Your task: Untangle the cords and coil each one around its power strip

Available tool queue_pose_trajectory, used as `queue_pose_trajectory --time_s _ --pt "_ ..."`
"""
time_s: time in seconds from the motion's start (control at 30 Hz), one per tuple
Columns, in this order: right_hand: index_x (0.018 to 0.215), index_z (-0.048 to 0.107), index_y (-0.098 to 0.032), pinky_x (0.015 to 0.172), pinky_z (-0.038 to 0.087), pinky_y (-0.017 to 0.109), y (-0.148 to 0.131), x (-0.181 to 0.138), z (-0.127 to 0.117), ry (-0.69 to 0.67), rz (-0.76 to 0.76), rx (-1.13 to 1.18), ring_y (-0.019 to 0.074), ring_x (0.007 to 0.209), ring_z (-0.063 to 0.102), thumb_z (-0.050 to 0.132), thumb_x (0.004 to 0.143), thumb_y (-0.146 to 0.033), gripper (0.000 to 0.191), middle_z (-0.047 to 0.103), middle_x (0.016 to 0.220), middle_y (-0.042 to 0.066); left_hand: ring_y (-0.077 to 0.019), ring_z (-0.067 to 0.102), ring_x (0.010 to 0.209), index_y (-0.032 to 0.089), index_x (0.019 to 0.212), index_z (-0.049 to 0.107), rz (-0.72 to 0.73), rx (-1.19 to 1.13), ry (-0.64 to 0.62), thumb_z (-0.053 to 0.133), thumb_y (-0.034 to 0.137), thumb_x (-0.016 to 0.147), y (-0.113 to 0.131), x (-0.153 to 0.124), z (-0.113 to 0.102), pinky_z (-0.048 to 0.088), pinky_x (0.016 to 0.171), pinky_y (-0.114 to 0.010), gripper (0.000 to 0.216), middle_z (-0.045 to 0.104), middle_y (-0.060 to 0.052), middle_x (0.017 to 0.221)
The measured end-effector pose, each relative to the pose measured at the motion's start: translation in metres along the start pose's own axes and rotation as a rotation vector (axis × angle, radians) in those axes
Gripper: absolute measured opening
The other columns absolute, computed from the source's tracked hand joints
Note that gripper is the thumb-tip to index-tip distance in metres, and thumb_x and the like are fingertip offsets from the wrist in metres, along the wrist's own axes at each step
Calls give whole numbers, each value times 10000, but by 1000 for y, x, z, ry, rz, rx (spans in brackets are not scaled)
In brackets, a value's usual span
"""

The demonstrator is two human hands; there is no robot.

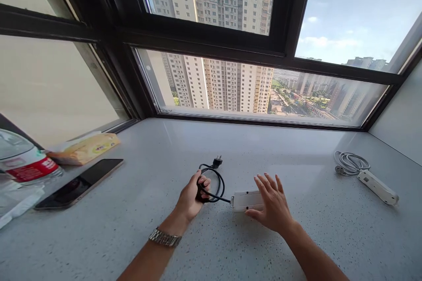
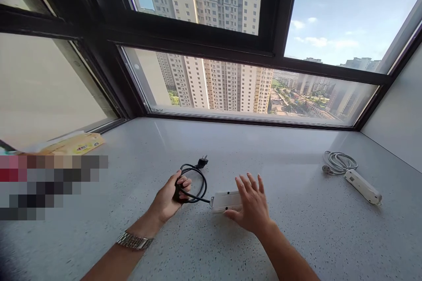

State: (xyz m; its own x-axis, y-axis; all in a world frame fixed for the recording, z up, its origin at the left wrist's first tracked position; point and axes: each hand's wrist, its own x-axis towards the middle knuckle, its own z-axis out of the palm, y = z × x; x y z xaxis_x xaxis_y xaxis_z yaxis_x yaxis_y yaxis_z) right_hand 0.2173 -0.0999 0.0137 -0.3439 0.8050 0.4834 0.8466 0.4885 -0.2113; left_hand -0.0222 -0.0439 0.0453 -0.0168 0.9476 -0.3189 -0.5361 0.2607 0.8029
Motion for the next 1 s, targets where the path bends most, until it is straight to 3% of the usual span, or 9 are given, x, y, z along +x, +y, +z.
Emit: queue_pose_trajectory --time_s 0.13,0.3,0.4,0.47,0.53,0.7,0.83,0.9,1.0 --pt "1366 383 -201 1069 245 496 2 0 -2 -171 48 40 289 1177 461 651 721 -575 792 548 1270 112 -106 480 509 191 598 403 34 408 16 639 526 662 15 8 -31 413 493 -220 415 466 36 569" --pt "1236 507 -231 987 332 478 -3 0 -4 -224 37 7 273 1058 512 693 724 -451 588 592 1154 91 -223 559 612 179 630 551 229 1127 145 549 569 679 22 32 -56 397 504 -274 393 544 -39 583" --pt "1166 537 -236 966 345 484 -1 0 -5 -245 31 -7 262 1022 526 687 749 -383 467 595 1124 82 -300 589 929 157 875 625 443 1318 161 448 507 763 14 47 -68 467 680 -320 408 640 -141 932" --pt "1179 521 -234 992 315 509 3 1 -9 -238 -4 -13 269 1045 515 689 754 -351 471 586 1139 86 -308 519 1110 123 1107 581 538 1420 159 394 438 805 3 53 -72 455 835 -355 475 581 -174 1162" --pt "1197 506 -236 1034 259 532 5 4 -15 -214 -60 -27 271 1076 500 673 775 -306 459 581 1151 84 -299 480 1168 93 1235 509 580 1525 112 362 363 831 -10 54 -68 405 943 -389 507 528 -177 1254" --pt "1261 482 -249 1102 181 517 6 26 -33 -163 -312 -91 253 1140 474 529 861 -165 412 583 1177 72 -295 474 1137 52 1291 468 707 1681 -42 336 256 872 -42 38 -32 371 983 -423 485 528 -180 1249" --pt "1330 444 -249 1134 151 491 6 44 -30 -181 -509 -70 229 1250 404 462 885 -150 456 569 1238 58 -303 492 1102 71 1263 512 747 1683 -218 383 221 858 -52 27 -7 401 946 -448 450 569 -182 1210" --pt "1338 445 -246 1138 161 476 9 48 -23 -213 -504 -43 227 1293 359 508 851 -165 497 548 1283 48 -289 500 1109 116 1243 542 728 1586 -332 395 229 854 -49 29 -6 406 955 -447 431 587 -158 1211" --pt "1316 478 -262 1112 222 480 15 44 -13 -242 -357 -39 242 1290 360 550 777 -149 556 499 1340 50 -260 488 1179 175 1250 555 653 1403 -439 378 283 866 -39 34 -17 380 1019 -413 436 574 -116 1272"
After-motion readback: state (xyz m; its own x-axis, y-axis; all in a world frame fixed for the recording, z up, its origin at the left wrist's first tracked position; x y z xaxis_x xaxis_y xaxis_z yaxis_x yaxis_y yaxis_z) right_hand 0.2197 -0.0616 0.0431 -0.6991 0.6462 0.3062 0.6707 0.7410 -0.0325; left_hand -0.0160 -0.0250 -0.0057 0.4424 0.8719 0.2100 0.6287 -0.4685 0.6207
